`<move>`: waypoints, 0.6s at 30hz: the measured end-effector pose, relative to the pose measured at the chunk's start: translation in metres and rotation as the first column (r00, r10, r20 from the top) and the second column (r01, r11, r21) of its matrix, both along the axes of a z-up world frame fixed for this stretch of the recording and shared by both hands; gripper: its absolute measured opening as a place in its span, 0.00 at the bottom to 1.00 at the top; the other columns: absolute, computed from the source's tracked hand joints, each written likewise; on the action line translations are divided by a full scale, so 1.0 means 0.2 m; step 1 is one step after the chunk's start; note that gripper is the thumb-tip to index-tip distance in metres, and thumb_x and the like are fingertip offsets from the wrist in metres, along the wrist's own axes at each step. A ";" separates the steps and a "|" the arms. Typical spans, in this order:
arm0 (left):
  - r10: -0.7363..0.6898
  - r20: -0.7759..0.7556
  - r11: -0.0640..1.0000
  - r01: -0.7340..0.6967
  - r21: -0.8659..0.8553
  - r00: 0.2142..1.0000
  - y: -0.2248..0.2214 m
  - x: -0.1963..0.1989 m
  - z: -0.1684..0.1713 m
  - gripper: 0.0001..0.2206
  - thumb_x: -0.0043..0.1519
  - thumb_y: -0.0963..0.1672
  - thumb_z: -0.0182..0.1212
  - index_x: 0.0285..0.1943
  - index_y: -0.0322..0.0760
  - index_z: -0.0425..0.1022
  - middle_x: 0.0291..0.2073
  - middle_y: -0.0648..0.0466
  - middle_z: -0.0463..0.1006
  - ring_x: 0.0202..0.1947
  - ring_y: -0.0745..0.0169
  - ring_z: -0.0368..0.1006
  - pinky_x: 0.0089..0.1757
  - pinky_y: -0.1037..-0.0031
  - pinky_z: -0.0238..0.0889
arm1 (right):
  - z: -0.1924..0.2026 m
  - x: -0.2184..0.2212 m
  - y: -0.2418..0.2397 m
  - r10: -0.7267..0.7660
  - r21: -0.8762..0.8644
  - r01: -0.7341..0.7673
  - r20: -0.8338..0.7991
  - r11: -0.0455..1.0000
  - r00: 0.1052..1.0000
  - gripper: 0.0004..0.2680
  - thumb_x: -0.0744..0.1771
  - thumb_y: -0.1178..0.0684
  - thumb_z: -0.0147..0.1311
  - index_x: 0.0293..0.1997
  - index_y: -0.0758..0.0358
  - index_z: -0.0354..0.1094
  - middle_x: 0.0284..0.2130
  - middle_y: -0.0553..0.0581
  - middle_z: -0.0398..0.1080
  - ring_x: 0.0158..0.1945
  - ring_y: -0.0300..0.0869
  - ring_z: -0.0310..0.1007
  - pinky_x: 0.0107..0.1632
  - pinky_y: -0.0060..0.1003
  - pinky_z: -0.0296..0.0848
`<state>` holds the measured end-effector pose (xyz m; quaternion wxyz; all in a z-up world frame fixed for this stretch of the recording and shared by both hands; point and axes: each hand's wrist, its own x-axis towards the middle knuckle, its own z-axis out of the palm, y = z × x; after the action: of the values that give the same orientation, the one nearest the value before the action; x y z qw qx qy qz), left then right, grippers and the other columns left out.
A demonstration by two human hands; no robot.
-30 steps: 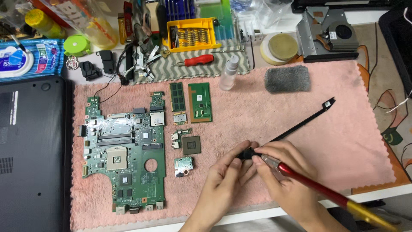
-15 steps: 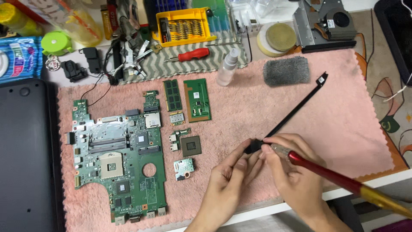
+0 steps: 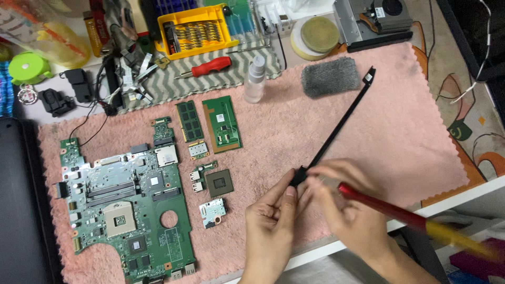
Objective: The person wipes individual electronic components, including a small green circuit board, with a cloth by hand and then brushes a long black plastic laptop hinge with a red-handled brush.
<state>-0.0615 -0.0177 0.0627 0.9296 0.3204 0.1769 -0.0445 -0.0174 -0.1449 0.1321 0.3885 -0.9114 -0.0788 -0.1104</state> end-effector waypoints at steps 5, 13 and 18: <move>-0.008 -0.054 0.998 0.012 0.059 0.999 -0.01 0.00 0.00 0.20 0.74 0.38 0.58 0.74 0.16 0.76 0.64 0.23 0.85 0.64 0.38 0.87 0.67 0.60 0.78 | 0.01 0.03 -0.02 0.008 0.077 -0.001 -0.081 0.997 0.997 0.04 0.72 0.60 0.59 0.44 0.68 0.80 0.42 0.56 0.80 0.34 0.36 0.87 0.41 0.28 0.83; 0.001 -0.178 0.976 0.039 0.216 0.984 -0.02 0.01 0.00 0.21 0.68 0.38 0.67 0.71 0.21 0.83 0.56 0.34 0.93 0.51 0.58 0.90 0.57 0.70 0.84 | -0.02 0.01 -0.07 0.084 0.091 -0.073 -0.120 0.993 0.989 0.04 0.72 0.59 0.58 0.46 0.66 0.80 0.44 0.55 0.80 0.46 0.40 0.83 0.52 0.34 0.80; -0.014 -0.269 0.979 0.068 0.194 0.963 -0.03 0.01 0.01 0.21 0.67 0.37 0.68 0.72 0.21 0.85 0.56 0.35 0.94 0.51 0.48 0.93 0.57 0.72 0.84 | 0.00 0.04 -0.16 0.084 0.254 0.008 -0.351 0.967 0.933 0.06 0.71 0.56 0.62 0.48 0.65 0.82 0.33 0.54 0.85 0.28 0.37 0.86 0.32 0.27 0.87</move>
<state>-0.0587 -0.0237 0.0640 0.8589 0.4078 0.2970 -0.0883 -0.0099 -0.1768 0.1315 0.5107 -0.8579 -0.0098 0.0564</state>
